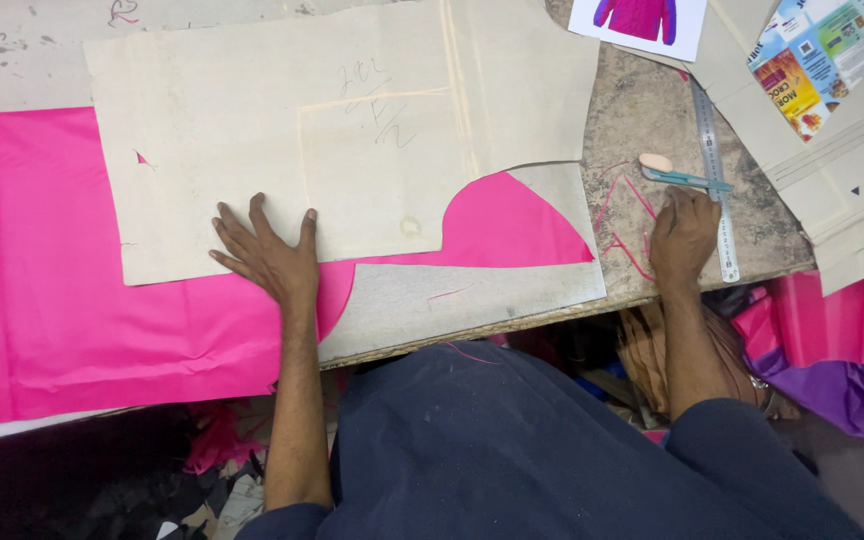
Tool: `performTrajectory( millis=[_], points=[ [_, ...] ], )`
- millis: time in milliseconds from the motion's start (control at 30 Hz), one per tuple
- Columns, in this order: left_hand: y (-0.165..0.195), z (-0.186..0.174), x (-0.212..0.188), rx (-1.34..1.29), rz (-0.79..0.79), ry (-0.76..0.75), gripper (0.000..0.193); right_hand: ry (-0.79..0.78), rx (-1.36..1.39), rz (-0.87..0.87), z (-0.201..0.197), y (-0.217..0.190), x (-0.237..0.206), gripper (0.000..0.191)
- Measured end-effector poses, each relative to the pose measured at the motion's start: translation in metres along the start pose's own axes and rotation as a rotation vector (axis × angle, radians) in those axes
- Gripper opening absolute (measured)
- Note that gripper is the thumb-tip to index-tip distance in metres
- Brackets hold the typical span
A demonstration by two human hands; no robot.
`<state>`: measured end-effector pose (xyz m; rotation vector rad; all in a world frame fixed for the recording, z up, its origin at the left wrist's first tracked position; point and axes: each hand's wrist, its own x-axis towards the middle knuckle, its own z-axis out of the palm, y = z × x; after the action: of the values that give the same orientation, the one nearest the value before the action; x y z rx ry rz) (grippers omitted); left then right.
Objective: The person places a cardboard pattern on pink fabric, traces its outline with chalk, and cuts the fabric along the traced line using a utility knife and ruler. The person also briefly holds up a printed reference image of a jacket.
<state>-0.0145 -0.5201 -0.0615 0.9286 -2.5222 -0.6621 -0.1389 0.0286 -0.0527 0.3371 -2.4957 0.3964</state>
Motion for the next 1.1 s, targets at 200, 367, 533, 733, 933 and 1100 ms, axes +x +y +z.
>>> performTrajectory(
  millis=[200,367,533,733,933,1100],
  points=[
    [-0.0014,0.0023,-0.0004,0.002,0.015,0.028,0.085,-0.005,-0.022,-0.004,0.0005,-0.0019,0.0004,0.023],
    [-0.0006,0.0032,0.0008,0.008,0.008,0.037,0.086,-0.004,-0.023,-0.013,0.0019,-0.0028,-0.0001,0.020],
    [-0.0003,0.0030,-0.0002,-0.005,0.018,0.050,0.085,0.004,-0.035,-0.032,0.0041,-0.0007,-0.0008,0.022],
    [0.0000,0.0022,-0.0003,-0.005,0.020,0.054,0.085,-0.004,-0.043,-0.016,0.0062,0.0003,-0.0027,0.022],
    [0.0019,0.0004,0.0000,-0.019,0.010,0.050,0.085,-0.020,-0.039,-0.003,0.0050,-0.0012,-0.0029,0.023],
    [0.0023,-0.0013,-0.0008,-0.024,0.011,0.049,0.085,-0.023,-0.045,-0.007,0.0040,-0.0035,-0.0026,0.024]
  ],
)
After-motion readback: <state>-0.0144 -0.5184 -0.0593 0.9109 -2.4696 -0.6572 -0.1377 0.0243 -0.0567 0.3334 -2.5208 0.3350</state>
